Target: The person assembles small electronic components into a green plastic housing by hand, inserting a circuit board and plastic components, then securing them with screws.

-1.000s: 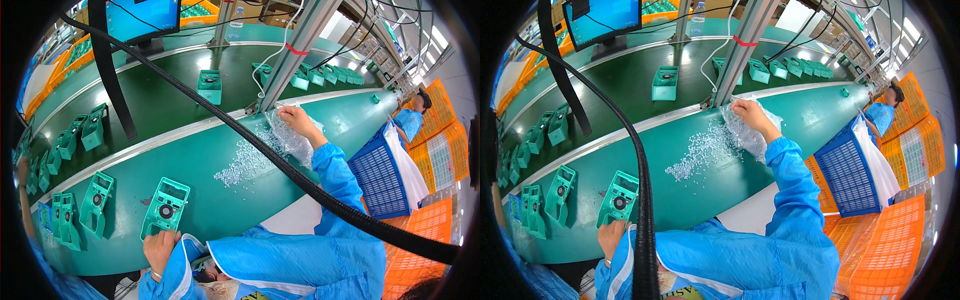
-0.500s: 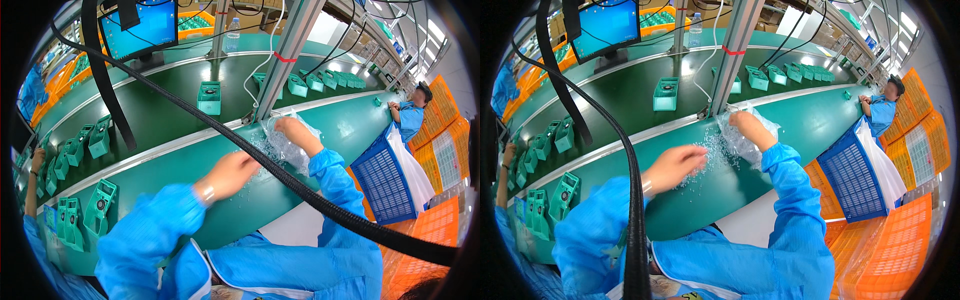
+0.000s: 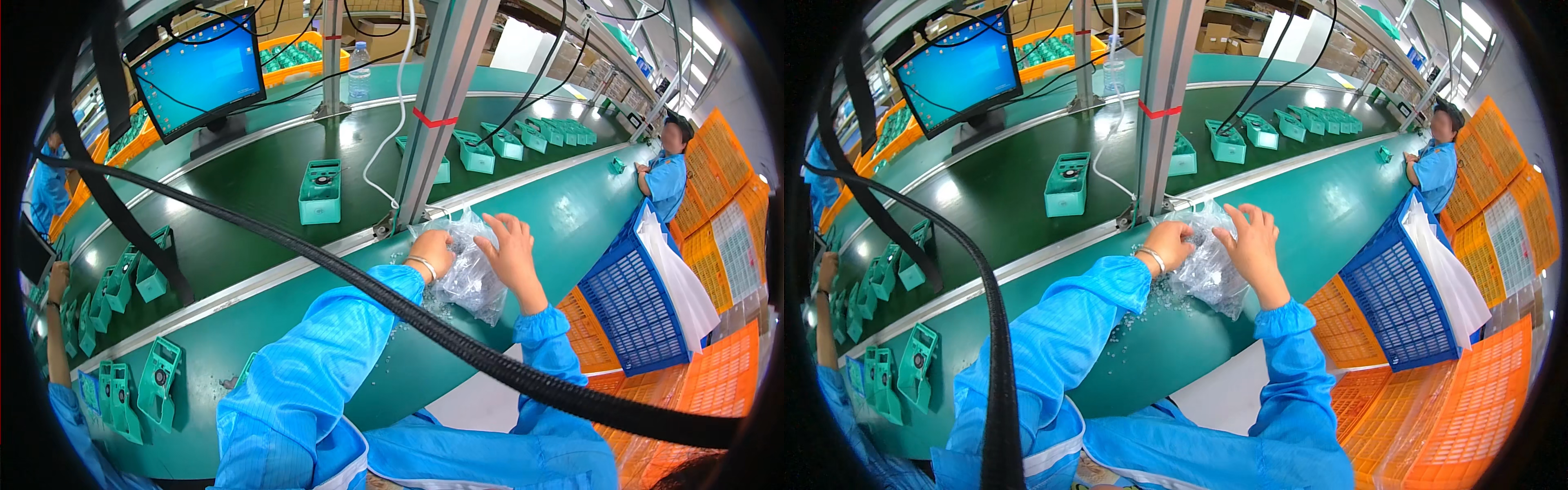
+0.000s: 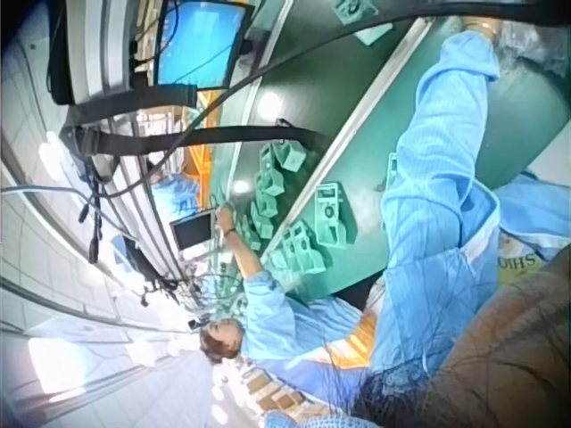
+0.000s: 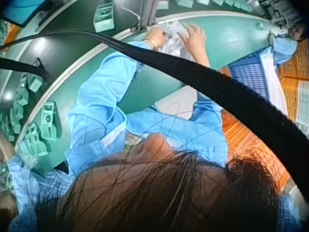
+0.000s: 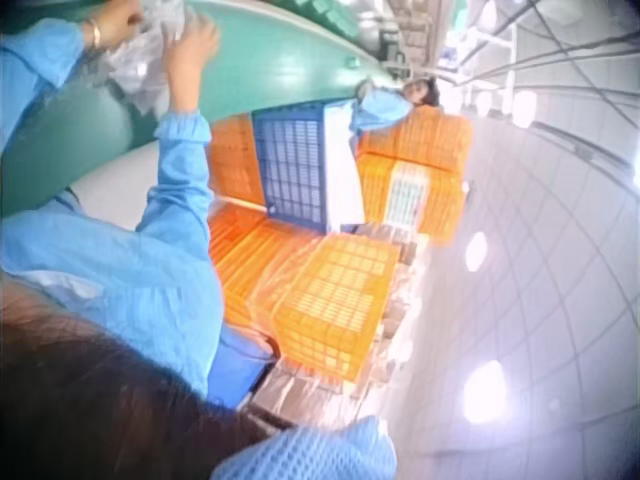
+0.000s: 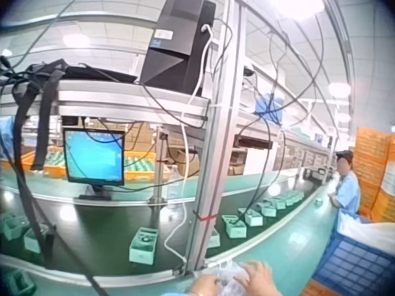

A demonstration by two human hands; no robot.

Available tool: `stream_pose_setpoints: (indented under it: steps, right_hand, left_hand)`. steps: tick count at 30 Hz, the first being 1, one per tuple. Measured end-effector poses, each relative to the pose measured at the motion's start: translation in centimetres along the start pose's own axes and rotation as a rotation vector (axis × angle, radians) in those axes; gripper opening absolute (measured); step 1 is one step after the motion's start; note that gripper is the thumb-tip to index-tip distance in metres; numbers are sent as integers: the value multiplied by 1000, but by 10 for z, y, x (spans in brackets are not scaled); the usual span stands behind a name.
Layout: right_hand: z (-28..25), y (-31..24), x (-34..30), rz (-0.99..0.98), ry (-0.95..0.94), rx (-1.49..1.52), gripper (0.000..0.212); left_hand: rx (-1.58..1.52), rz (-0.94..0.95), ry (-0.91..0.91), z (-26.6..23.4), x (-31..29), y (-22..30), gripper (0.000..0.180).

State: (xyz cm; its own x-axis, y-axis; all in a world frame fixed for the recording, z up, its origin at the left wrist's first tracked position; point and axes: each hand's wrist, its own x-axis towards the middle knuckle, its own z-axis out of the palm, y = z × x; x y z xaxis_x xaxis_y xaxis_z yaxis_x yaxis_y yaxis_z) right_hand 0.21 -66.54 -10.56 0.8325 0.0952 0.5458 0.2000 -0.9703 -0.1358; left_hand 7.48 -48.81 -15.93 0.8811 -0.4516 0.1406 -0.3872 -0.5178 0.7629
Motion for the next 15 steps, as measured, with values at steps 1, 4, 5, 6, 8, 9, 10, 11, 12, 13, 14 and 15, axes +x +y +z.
stream_pose_setpoints:
  steps: [1, 4, 5, 6, 8, 9, 10, 11, 12, 13, 14, 15]
  right_hand:
    - [10, 7, -9, 106, -42, 15, 35]
    - [29, 15, -14, 232, -58, 154, 36]
    - [33, 14, -12, 239, -31, 282, 34]
    - [36, 13, -10, 237, -34, 292, 34]
    - [45, 1, -2, 216, -42, 384, 30]
    - [50, -2, 0, 200, -52, 407, 30]
    - [53, 4, -2, 193, -28, 434, 28]
    - [55, 15, -5, 183, -7, 462, 26]
    - [53, 22, -8, 243, 11, 492, 23]
    - [48, 28, -11, 340, -3, 544, 22]
    - [59, 18, -5, 261, 40, 556, 24]
    - [53, 40, -15, 272, 55, 533, 24]
  left_hand:
    - [-1, 10, -7, 4, 4, 7, 34]
    - [4, 7, -57, 14, 11, 17, 43]
    - [10, -1, -56, 18, 10, 14, 43]
    - [8, -12, 27, 22, 8, 12, 43]
    - [23, -47, 129, 25, 7, 3, 44]
    - [-37, -116, 139, 26, 8, 0, 43]
    - [-104, -184, 154, 30, 10, 1, 42]
    - [-134, -206, 100, 38, 17, 12, 39]
    - [-217, -204, 151, 51, 21, 17, 35]
    - [-269, -244, 168, 64, 30, 23, 33]
    - [-314, -273, 310, 69, 32, 9, 32]
    - [-363, -336, 125, 73, 39, 30, 33]
